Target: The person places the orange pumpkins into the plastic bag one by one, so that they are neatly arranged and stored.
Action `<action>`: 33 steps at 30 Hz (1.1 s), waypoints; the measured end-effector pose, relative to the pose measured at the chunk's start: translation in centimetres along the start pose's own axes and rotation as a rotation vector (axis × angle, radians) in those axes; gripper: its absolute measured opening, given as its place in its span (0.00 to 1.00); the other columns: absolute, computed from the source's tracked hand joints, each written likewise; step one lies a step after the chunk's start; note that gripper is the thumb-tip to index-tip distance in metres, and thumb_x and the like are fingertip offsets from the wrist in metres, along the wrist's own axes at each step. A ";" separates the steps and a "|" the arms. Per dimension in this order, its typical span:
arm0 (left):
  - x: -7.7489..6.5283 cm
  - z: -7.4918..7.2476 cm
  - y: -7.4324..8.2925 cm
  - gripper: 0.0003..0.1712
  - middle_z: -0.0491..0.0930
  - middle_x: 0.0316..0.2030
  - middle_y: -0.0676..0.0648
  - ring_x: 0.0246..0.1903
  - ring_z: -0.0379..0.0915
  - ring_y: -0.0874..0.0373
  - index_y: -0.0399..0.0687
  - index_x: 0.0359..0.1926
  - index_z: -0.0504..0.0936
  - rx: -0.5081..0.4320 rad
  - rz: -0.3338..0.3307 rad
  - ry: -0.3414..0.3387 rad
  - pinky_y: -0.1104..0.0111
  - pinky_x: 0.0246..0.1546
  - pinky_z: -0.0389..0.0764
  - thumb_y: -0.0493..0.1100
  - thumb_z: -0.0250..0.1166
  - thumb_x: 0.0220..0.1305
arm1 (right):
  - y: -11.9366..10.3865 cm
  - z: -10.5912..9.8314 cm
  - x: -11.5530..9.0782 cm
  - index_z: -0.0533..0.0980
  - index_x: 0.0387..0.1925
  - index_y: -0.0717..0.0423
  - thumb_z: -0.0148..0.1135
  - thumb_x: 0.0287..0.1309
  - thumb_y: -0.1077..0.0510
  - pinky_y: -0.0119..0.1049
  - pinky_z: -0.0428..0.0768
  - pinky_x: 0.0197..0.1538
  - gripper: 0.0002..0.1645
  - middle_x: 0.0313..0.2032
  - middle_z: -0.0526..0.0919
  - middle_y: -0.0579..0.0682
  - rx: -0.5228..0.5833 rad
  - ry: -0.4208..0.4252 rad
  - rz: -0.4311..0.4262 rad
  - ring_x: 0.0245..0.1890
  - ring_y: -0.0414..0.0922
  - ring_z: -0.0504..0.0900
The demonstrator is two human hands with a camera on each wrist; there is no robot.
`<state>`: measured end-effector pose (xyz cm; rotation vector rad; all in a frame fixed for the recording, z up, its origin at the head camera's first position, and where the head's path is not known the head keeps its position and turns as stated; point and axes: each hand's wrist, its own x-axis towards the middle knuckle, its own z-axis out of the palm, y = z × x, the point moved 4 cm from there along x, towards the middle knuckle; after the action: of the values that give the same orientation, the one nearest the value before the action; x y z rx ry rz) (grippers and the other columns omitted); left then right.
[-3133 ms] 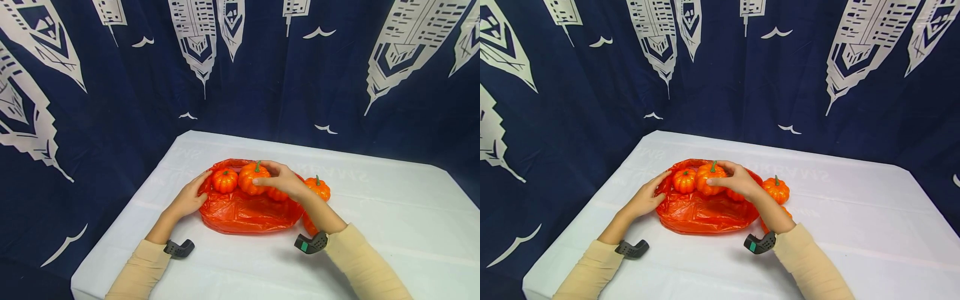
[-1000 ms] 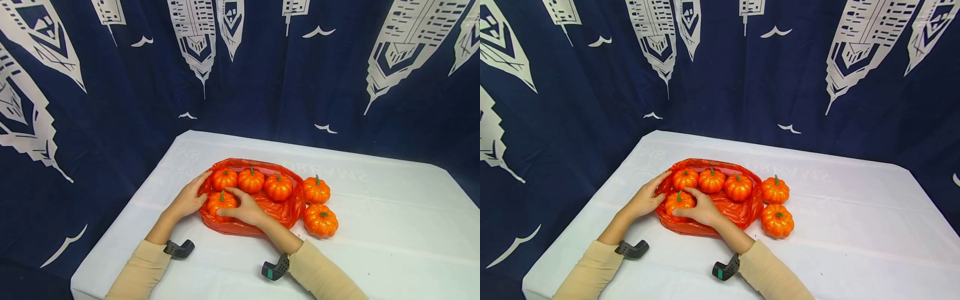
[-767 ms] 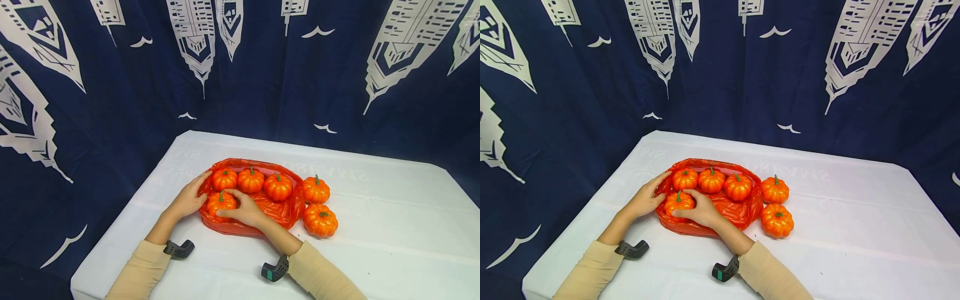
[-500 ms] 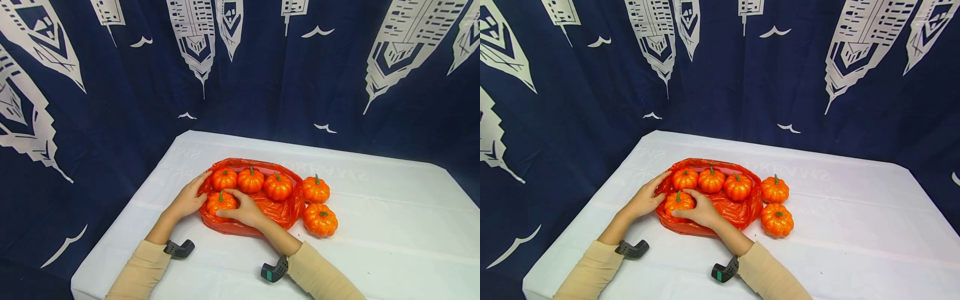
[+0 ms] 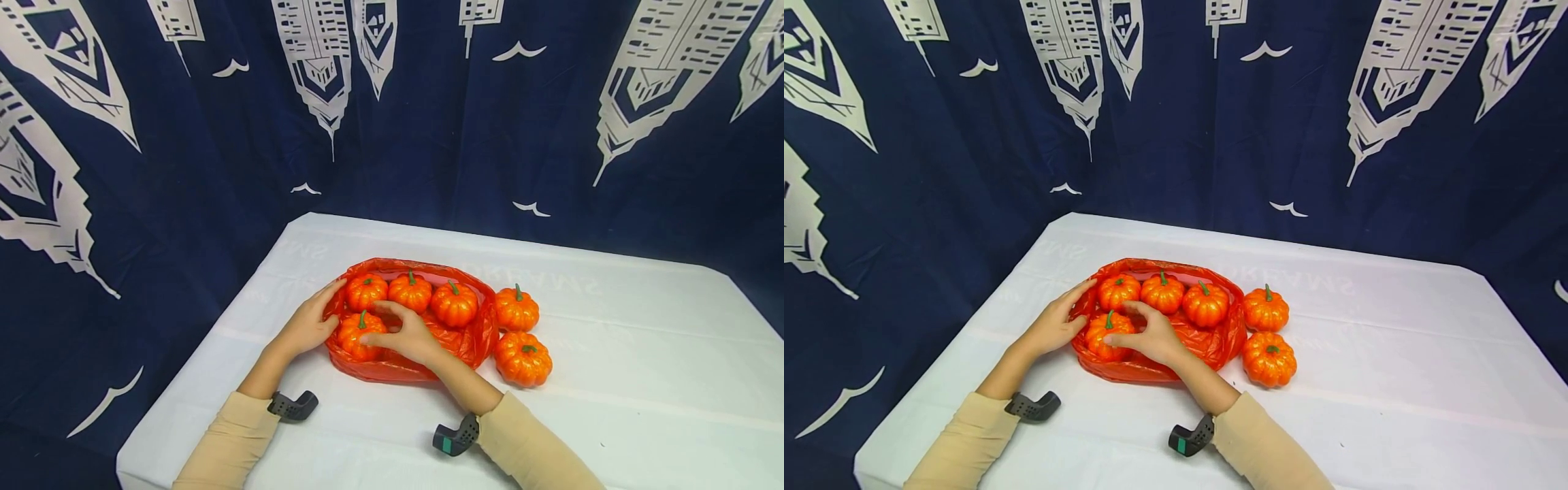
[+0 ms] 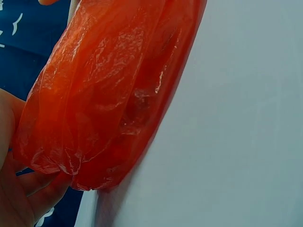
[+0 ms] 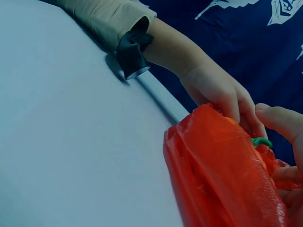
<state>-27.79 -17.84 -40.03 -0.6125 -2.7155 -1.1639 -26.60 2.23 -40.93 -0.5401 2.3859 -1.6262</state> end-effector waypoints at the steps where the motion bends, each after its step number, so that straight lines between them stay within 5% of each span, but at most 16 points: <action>1: 0.0 0.0 0.0 0.39 0.58 0.71 0.36 0.70 0.54 0.40 0.41 0.72 0.61 0.001 0.002 0.000 0.46 0.68 0.56 0.32 0.55 0.58 | -0.1 -0.2 -0.1 0.70 0.65 0.55 0.74 0.49 0.46 0.51 0.73 0.61 0.43 0.62 0.75 0.51 0.013 0.003 0.000 0.61 0.52 0.72; 14: 0.0 0.0 -0.1 0.39 0.58 0.71 0.35 0.70 0.53 0.39 0.40 0.72 0.61 0.006 0.008 0.003 0.47 0.68 0.56 0.31 0.55 0.57 | -0.9 -3.8 -1.8 0.68 0.66 0.63 0.72 0.53 0.52 0.48 0.71 0.63 0.42 0.63 0.73 0.57 0.081 0.046 -0.032 0.62 0.54 0.72; 33: 0.0 0.0 -0.2 0.39 0.58 0.71 0.34 0.69 0.54 0.38 0.39 0.72 0.61 0.009 0.011 0.006 0.46 0.67 0.56 0.31 0.54 0.57 | -0.9 -10.3 -4.4 0.70 0.65 0.57 0.69 0.57 0.49 0.41 0.78 0.56 0.37 0.62 0.73 0.59 0.063 0.153 -0.014 0.62 0.58 0.72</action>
<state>-27.84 -17.96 -40.20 -0.6201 -2.7073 -1.1487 -26.19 12.55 -36.42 -0.4367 2.4318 -1.8024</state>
